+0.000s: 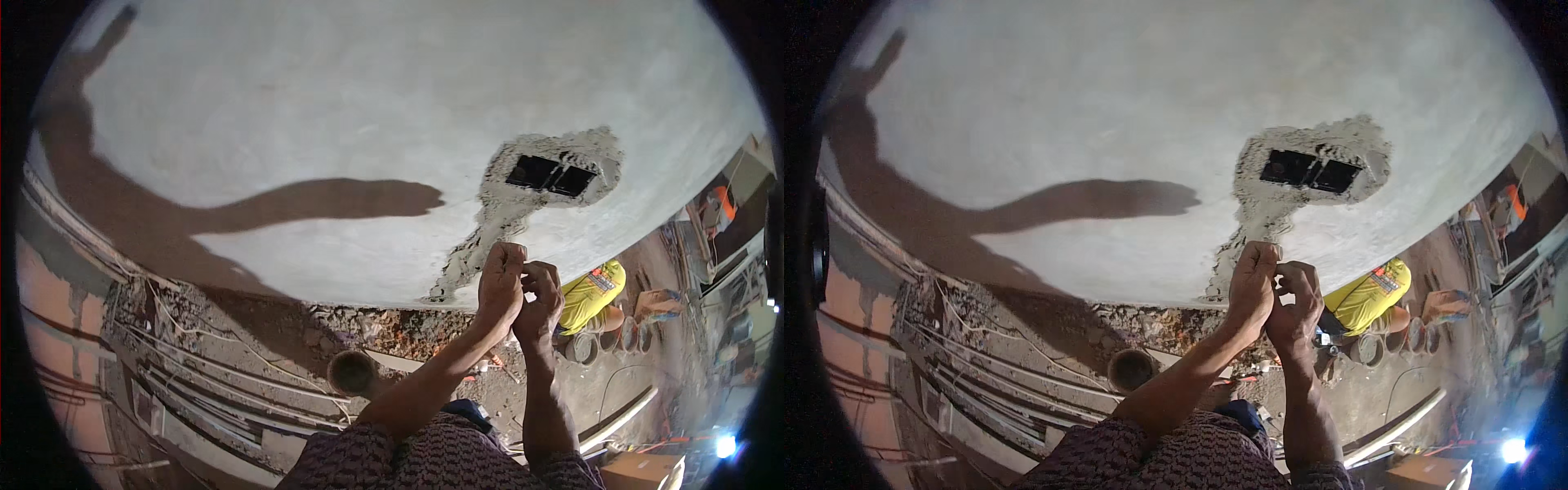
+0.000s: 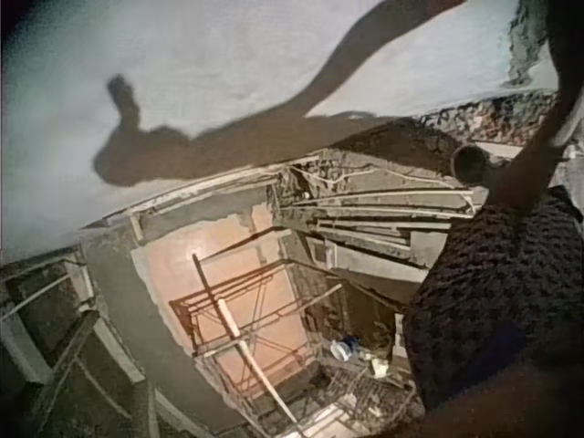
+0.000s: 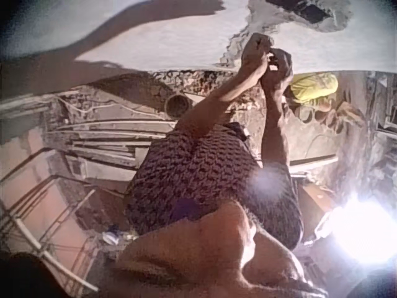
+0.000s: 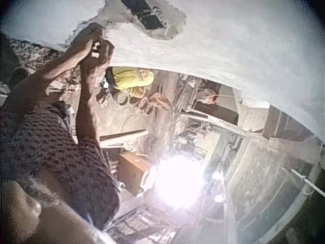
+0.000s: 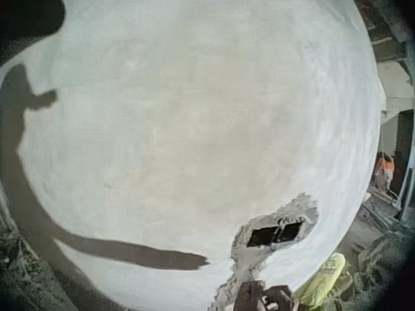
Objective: Installing and securing an electrical outlet box into a concrete wall and applying cement to fix it.
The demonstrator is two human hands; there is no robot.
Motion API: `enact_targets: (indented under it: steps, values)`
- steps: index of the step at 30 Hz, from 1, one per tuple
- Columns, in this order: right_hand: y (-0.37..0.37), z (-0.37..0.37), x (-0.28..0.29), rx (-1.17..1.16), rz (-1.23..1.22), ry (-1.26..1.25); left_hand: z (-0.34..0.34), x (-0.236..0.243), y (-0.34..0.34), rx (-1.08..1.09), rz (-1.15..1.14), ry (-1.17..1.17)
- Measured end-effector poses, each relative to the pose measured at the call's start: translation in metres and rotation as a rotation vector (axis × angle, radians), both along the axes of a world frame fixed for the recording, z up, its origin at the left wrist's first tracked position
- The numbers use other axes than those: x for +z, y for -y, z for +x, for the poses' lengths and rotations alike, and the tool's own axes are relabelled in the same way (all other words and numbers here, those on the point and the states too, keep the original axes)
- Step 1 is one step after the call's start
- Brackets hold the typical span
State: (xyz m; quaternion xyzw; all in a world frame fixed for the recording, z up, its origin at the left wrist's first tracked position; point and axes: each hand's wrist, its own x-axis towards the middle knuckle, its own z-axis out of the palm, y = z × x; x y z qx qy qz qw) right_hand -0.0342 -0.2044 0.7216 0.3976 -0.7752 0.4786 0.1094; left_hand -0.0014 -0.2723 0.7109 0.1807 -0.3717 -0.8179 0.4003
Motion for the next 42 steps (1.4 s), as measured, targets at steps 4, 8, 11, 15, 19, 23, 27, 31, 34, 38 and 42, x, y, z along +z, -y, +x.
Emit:
enact_targets:
  steps: [4,8,11,15,19,23,27,31,34,38,42]
  values:
    - [-0.003,-0.008,0.008,0.006,-0.083,0.051,-0.012,0.008,-0.004,-0.069,-0.017,0.023]
    - [-0.001,-0.021,0.012,-0.003,-0.228,-0.090,-0.020,0.022,-0.002,-0.087,-0.050,0.132]
    - [0.000,-0.032,0.013,0.058,-0.283,-0.019,-0.026,0.028,-0.002,-0.065,-0.080,0.116]
    - [0.004,-0.042,0.019,0.115,-0.344,0.049,-0.036,0.028,0.001,-0.030,-0.012,0.080]
    - [0.002,-0.057,0.023,0.199,-0.400,0.045,-0.040,0.042,-0.005,-0.008,-0.050,0.048]
    - [0.006,-0.069,0.022,0.322,-0.444,0.031,-0.048,0.037,-0.003,0.084,-0.056,0.002]
    - [0.006,-0.084,0.026,0.354,-0.445,0.317,-0.059,0.060,-0.002,0.321,-0.044,0.171]
    - [-0.001,-0.109,0.041,0.510,-0.412,0.651,-0.070,0.058,0.015,0.500,-0.323,0.234]
    - [-0.007,-0.125,0.064,0.616,-0.332,0.852,-0.082,0.058,0.023,0.578,-0.415,0.319]
    - [0.001,-0.136,0.075,0.777,-0.270,1.010,-0.085,0.046,0.037,0.607,-0.465,0.258]
    - [0.005,-0.148,0.076,0.896,-0.283,1.062,-0.088,0.055,0.041,0.787,-0.754,0.620]
